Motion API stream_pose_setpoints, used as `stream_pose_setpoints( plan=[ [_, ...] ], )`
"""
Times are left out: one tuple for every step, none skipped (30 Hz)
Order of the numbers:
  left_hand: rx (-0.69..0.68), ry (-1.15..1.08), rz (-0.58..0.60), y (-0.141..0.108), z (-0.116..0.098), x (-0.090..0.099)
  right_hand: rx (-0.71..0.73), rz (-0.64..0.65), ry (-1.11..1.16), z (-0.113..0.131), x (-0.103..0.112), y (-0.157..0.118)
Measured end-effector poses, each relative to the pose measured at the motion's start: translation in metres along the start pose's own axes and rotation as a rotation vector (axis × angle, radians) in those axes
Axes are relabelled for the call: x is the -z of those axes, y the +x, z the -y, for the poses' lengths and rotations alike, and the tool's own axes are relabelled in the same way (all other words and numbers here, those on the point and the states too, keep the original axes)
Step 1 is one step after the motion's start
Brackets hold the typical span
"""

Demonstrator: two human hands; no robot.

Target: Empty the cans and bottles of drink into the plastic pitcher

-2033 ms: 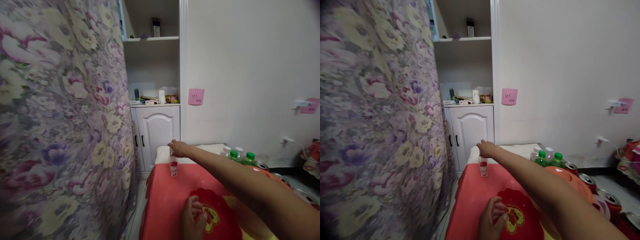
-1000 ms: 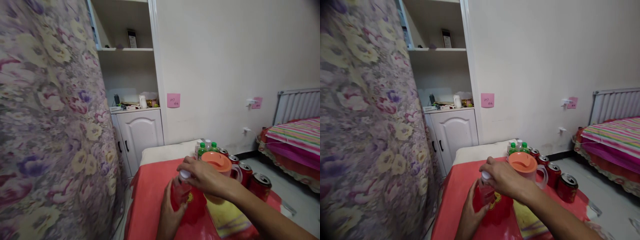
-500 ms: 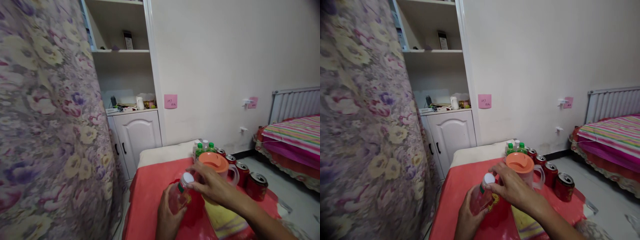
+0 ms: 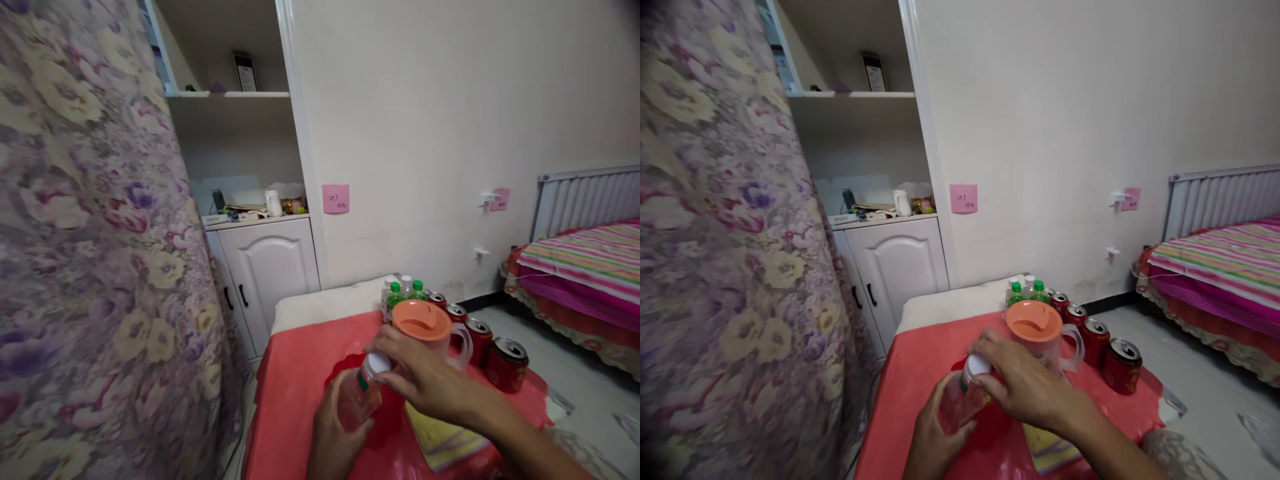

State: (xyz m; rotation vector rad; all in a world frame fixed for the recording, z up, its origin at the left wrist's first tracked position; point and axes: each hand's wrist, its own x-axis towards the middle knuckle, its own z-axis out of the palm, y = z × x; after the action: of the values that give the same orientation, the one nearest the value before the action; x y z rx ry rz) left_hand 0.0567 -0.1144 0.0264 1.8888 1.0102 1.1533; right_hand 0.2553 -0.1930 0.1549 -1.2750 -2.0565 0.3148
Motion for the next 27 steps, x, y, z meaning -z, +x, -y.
stream_pose_setpoints(
  plan=[
    [-0.004, -0.015, 0.014, 0.000, 0.003, 0.000, 0.033, 0.028, 0.007, 0.001, 0.004, 0.000],
    [-0.008, -0.028, 0.025, 0.000, 0.006, 0.001, 0.062, 0.047, 0.011, 0.002, 0.007, -0.001],
    [-0.015, -0.044, 0.031, 0.001, 0.007, 0.001, 0.081, 0.051, 0.012, 0.003, 0.009, -0.001],
    [-0.026, -0.062, 0.037, 0.001, 0.007, 0.002, 0.084, 0.041, 0.012, 0.003, 0.010, 0.000],
    [-0.038, -0.082, 0.041, 0.001, 0.007, 0.002, 0.067, 0.020, 0.011, 0.003, 0.009, 0.001],
    [-0.046, -0.100, 0.039, 0.002, 0.007, 0.002, 0.035, -0.009, 0.010, 0.004, 0.007, 0.001],
    [-0.045, -0.113, 0.034, 0.002, 0.007, 0.001, -0.003, -0.046, 0.004, 0.004, 0.005, 0.003],
    [-0.036, -0.121, 0.026, 0.002, 0.007, 0.001, -0.039, -0.076, -0.006, 0.005, 0.002, 0.004],
    [-0.025, -0.124, 0.014, 0.003, 0.007, 0.000, -0.068, -0.096, -0.018, 0.006, 0.000, 0.004],
    [-0.017, -0.125, 0.003, 0.003, 0.008, -0.001, -0.084, -0.110, -0.030, 0.008, -0.001, 0.005],
    [-0.014, -0.126, -0.003, 0.004, 0.010, -0.002, -0.081, -0.118, -0.039, 0.010, -0.002, 0.006],
    [-0.016, -0.128, -0.002, 0.004, 0.011, -0.002, -0.064, -0.119, -0.046, 0.013, -0.001, 0.006],
    [-0.022, -0.132, 0.003, 0.005, 0.011, -0.002, -0.033, -0.116, -0.047, 0.015, -0.001, 0.007],
    [-0.028, -0.138, 0.009, 0.005, 0.012, -0.002, 0.004, -0.110, -0.050, 0.016, 0.000, 0.007],
    [-0.033, -0.142, 0.015, 0.006, 0.012, -0.002, 0.037, -0.102, -0.055, 0.018, 0.001, 0.007],
    [-0.036, -0.147, 0.016, 0.006, 0.011, -0.001, 0.061, -0.092, -0.063, 0.018, 0.001, 0.007],
    [-0.039, -0.150, 0.013, 0.007, 0.010, 0.000, 0.069, -0.086, -0.069, 0.018, 0.001, 0.008],
    [-0.043, -0.150, 0.011, 0.008, 0.009, 0.000, 0.063, -0.088, -0.074, 0.018, 0.001, 0.008],
    [-0.048, -0.147, 0.011, 0.008, 0.007, 0.001, 0.044, -0.093, -0.079, 0.017, 0.000, 0.009],
    [-0.056, -0.143, 0.016, 0.009, 0.004, 0.001, 0.017, -0.099, -0.085, 0.016, 0.000, 0.010],
    [-0.065, -0.144, 0.025, 0.009, 0.002, 0.001, -0.006, -0.102, -0.089, 0.015, -0.001, 0.011],
    [-0.073, -0.153, 0.036, 0.009, -0.001, 0.001, -0.018, -0.102, -0.090, 0.015, -0.001, 0.011],
    [-0.079, -0.168, 0.049, 0.009, -0.004, 0.001, -0.014, -0.098, -0.087, 0.015, 0.000, 0.011],
    [-0.082, -0.185, 0.059, 0.009, -0.006, 0.001, 0.004, -0.089, -0.077, 0.015, 0.001, 0.011],
    [-0.081, -0.197, 0.067, 0.009, -0.008, 0.001, 0.035, -0.072, -0.061, 0.015, 0.003, 0.011],
    [-0.079, -0.199, 0.071, 0.009, -0.010, 0.001, 0.068, -0.051, -0.041, 0.015, 0.006, 0.011],
    [-0.077, -0.191, 0.072, 0.008, -0.010, 0.002, 0.095, -0.030, -0.018, 0.016, 0.008, 0.010]
  ],
)
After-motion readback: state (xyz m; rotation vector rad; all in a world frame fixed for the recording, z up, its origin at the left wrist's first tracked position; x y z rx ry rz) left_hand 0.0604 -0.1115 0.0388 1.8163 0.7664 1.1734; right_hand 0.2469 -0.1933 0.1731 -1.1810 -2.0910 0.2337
